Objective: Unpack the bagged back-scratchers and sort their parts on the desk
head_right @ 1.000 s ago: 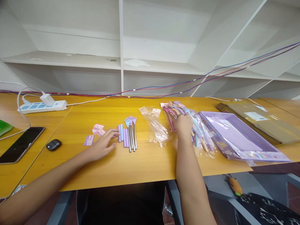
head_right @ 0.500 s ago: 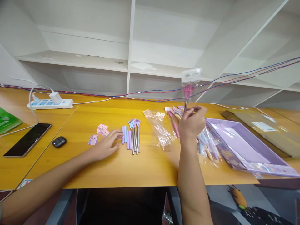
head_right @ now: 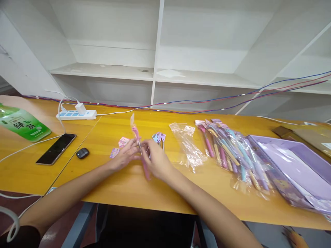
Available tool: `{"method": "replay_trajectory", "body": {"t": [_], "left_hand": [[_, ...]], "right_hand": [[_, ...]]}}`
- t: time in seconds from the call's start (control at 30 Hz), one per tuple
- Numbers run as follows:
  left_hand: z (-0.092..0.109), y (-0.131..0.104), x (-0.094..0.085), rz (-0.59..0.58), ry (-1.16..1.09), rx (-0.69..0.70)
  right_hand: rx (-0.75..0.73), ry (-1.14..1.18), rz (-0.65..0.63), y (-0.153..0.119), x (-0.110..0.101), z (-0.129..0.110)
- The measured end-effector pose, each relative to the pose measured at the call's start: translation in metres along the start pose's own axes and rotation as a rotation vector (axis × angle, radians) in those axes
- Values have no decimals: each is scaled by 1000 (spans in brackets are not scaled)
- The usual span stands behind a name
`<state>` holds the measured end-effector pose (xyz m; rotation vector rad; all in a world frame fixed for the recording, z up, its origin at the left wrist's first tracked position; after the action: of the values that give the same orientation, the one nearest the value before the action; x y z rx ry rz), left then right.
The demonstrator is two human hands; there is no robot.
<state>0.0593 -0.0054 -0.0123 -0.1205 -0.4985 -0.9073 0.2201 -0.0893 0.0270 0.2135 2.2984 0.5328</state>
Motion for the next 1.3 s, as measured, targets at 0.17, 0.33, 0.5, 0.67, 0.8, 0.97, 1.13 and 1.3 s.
{"method": "replay_trajectory", "body": {"t": [0.17, 0.33, 0.5, 0.67, 0.8, 0.97, 1.13, 1.3], "left_hand": [[2, -4, 10, 72, -161, -209], [10, -4, 14, -47, -77, -402], [6, 1, 8, -39, -7, -374], [6, 3, 2, 37, -7, -384], [11, 3, 0, -7, 56, -427], [10, 5, -1, 32, 33, -361], [6, 6, -3, 79, 34, -324], [0, 8, -8, 49, 120, -299]], "right_hand": [[-200, 79, -19, -5, 9, -7], [3, -52, 327, 6, 0, 40], [38, -35, 235, 11, 0, 64], [-72, -57, 95, 4, 8, 53], [19, -102, 150, 1, 6, 44], [73, -87, 101, 1, 4, 48], [-23, -41, 57, -1, 14, 49], [-45, -56, 19, -4, 18, 45]]}}
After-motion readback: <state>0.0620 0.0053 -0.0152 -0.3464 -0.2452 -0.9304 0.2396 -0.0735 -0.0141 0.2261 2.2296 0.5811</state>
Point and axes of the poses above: each hand's wrist, its own y-axis towards the middle knuckle, its own x-axis out of the palm, z = x × y, the point moved 2 cm from there along y, towards the middle knuckle, and after that the axes turned 6 degrees about -y, right-handed, at the moved point
